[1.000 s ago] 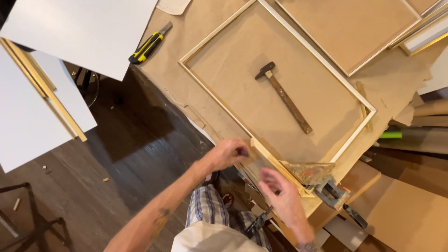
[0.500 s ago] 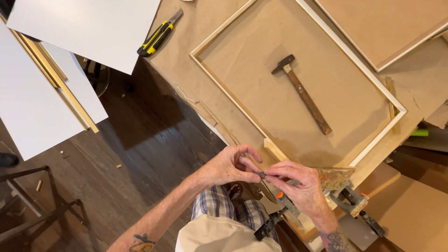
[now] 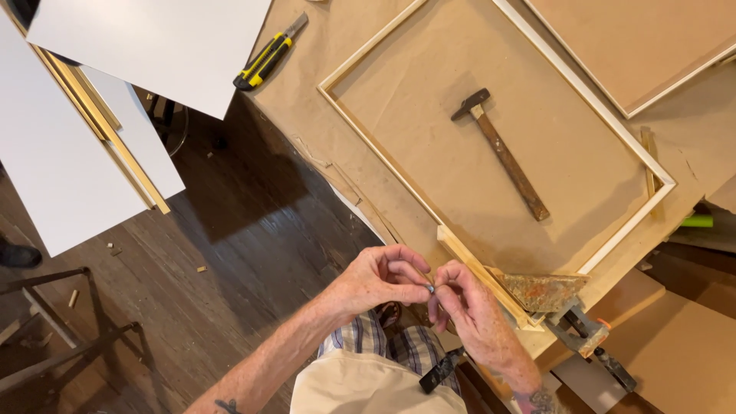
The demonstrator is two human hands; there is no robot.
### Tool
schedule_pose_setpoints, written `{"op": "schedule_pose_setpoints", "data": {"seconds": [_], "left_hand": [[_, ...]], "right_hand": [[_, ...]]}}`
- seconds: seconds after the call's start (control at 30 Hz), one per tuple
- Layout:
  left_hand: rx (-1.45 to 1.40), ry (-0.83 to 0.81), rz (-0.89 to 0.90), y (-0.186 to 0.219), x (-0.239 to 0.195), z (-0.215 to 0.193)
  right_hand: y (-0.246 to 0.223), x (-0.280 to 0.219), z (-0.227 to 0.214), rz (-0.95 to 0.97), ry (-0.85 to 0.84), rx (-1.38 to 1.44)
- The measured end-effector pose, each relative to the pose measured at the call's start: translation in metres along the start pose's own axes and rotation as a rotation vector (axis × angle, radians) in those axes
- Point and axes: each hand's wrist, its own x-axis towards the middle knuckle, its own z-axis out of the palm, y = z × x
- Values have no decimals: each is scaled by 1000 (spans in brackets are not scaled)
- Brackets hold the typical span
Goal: Assembling a wooden picture frame by aligning mitered corners in a clamp and fastening them.
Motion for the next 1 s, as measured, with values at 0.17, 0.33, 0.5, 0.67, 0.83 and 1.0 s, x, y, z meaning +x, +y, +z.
{"op": "schedule_pose_setpoints", "data": {"seconds": [0.17,0.33,0.5,0.67,0.83,1.0], "left_hand": [[-26,66,6,1,-5,-6],[84,146,40,11,-13,-15],[126,195,72,12,-19,-23],[165,140,87,16,-23,-26],[180,123,55,14,-21,-24],[139,73,41,3,-12,-26]], "right_hand": [[23,2,9,1,79,358],[28,1,17,103,68,-76],[48,8,17,12,31,-353],[-24,16,19,-413,222,-434],[-31,19,19,-508,224,-460],[-31,18,17,-517,230,-442]]}}
